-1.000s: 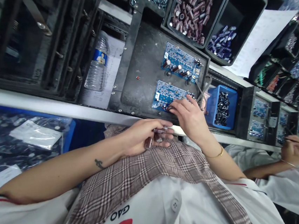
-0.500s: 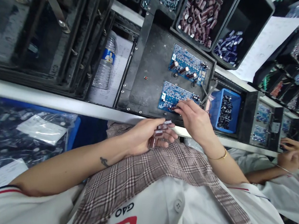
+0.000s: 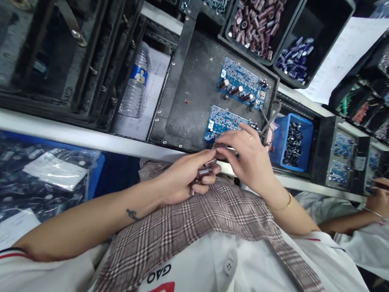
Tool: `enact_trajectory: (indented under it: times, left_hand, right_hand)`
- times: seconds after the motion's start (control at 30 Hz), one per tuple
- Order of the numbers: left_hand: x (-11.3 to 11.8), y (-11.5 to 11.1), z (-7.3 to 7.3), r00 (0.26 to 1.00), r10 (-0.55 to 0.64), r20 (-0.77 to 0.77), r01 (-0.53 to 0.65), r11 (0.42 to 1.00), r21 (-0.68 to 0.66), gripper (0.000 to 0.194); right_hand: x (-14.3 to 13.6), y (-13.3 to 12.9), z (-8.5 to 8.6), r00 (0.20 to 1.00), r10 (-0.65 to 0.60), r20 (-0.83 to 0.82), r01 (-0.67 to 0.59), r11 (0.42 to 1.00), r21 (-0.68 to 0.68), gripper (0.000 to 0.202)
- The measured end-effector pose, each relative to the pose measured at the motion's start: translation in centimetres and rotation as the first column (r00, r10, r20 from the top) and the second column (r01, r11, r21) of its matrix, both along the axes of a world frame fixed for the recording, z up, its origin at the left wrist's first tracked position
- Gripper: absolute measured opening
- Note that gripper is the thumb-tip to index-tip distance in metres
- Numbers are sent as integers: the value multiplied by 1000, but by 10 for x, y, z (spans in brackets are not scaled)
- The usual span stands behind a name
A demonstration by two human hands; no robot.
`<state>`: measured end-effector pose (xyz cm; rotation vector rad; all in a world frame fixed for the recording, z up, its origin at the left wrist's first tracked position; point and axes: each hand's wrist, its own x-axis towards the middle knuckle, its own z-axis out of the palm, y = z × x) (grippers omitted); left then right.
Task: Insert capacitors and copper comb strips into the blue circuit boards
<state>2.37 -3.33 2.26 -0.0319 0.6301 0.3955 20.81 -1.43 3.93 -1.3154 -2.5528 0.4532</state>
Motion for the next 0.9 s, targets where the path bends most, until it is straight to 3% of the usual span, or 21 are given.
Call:
enact_trajectory:
  times: [0.2, 0.4, 0.47, 0.57, 0.63, 0.67, 0.73, 0.77, 0.83, 0.9]
  left_hand:
    - [-4, 4, 0, 993, -116, -25, 117, 993, 29, 14]
    - [-14, 8, 17, 960, -262, -103, 279, 936, 217, 16]
    - [-16, 18, 32, 961, -224, -165, 266, 913, 309, 16]
    - [-10, 56, 60, 965, 30, -261, 104, 870, 482, 16]
    - [4, 99, 78, 934, 240, -264, -18, 771, 636, 18]
    - [14, 126, 85, 905, 328, -272, -34, 691, 722, 20]
    - [40, 182, 92, 809, 475, -347, 69, 510, 857, 26]
    - [56, 210, 91, 740, 512, -437, 244, 401, 883, 30]
    - [89, 261, 79, 655, 592, -471, 372, 290, 882, 33]
    - [126, 298, 54, 604, 653, -457, 512, 121, 850, 39]
  right_hand:
    - [-13, 15, -22, 994, -73, 78, 67, 995, 74, 12]
    - [-14, 15, -19, 994, -35, 106, 26, 996, 83, 18]
    - [-13, 16, -18, 993, -12, 119, 0, 995, 103, 21]
    - [-12, 19, -17, 984, 61, 169, -81, 990, 117, 23]
    - [-12, 21, -18, 973, 103, 207, -127, 986, 109, 22]
    - [-12, 23, -19, 968, 116, 222, -142, 984, 106, 20]
    - [-12, 25, -20, 963, 121, 242, -154, 980, 124, 19]
    - [-12, 26, -19, 961, 119, 250, -158, 977, 143, 18]
    - [-11, 28, -17, 956, 127, 263, -178, 967, 180, 18]
    - [-9, 31, -13, 949, 167, 268, -227, 951, 212, 19]
